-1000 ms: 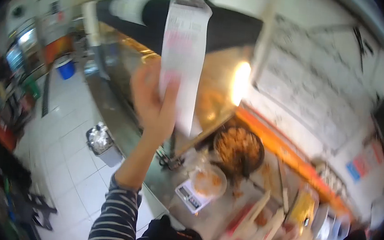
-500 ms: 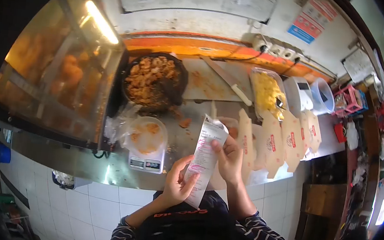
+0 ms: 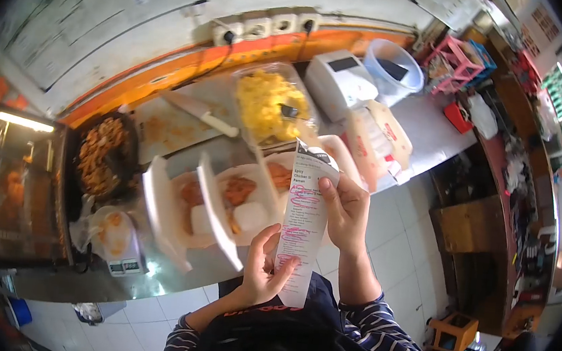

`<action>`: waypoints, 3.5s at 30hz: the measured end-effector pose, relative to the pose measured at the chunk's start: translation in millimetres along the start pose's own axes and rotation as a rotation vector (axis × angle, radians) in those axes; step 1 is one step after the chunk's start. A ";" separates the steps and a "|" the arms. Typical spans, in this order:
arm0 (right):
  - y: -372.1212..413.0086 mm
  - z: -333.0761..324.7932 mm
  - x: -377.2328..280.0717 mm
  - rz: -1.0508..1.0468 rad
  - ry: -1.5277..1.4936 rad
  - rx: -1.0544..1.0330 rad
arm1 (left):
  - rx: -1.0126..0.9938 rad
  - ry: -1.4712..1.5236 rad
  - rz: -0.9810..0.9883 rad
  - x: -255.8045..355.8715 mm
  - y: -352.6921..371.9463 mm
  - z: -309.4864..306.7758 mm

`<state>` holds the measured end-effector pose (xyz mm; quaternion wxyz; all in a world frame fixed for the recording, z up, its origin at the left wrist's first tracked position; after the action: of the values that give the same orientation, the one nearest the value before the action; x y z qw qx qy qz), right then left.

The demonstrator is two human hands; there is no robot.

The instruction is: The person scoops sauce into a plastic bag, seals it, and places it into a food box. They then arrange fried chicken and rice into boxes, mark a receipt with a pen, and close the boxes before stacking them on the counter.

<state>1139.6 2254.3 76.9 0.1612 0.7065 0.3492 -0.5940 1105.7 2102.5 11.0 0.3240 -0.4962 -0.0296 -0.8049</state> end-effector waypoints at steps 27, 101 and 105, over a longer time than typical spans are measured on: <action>-195.7 -363.6 438.5 0.483 1.164 0.241 | 0.072 -0.101 -0.520 -163.4 -194.7 109.3; -100.6 -273.6 443.0 0.242 0.347 -0.621 | 0.304 -0.826 -0.349 -392.5 -290.8 210.3; -80.4 -333.5 414.5 0.318 0.294 -0.751 | 0.579 -0.402 -0.486 -401.9 -234.6 224.7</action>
<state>1347.7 2650.4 -221.9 0.4453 0.7208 0.4474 -0.2866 1271.1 2568.3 -139.9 0.2386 -0.5104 -0.4328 -0.7037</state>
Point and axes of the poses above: each hand's wrist, its own y-axis away from the middle knuckle, its own z-axis out of the palm, x = y × z, the point moved 2 cm from there along -y, towards the middle knuckle, and after that the axes turned 13 degrees about y, right-handed, at the moved point
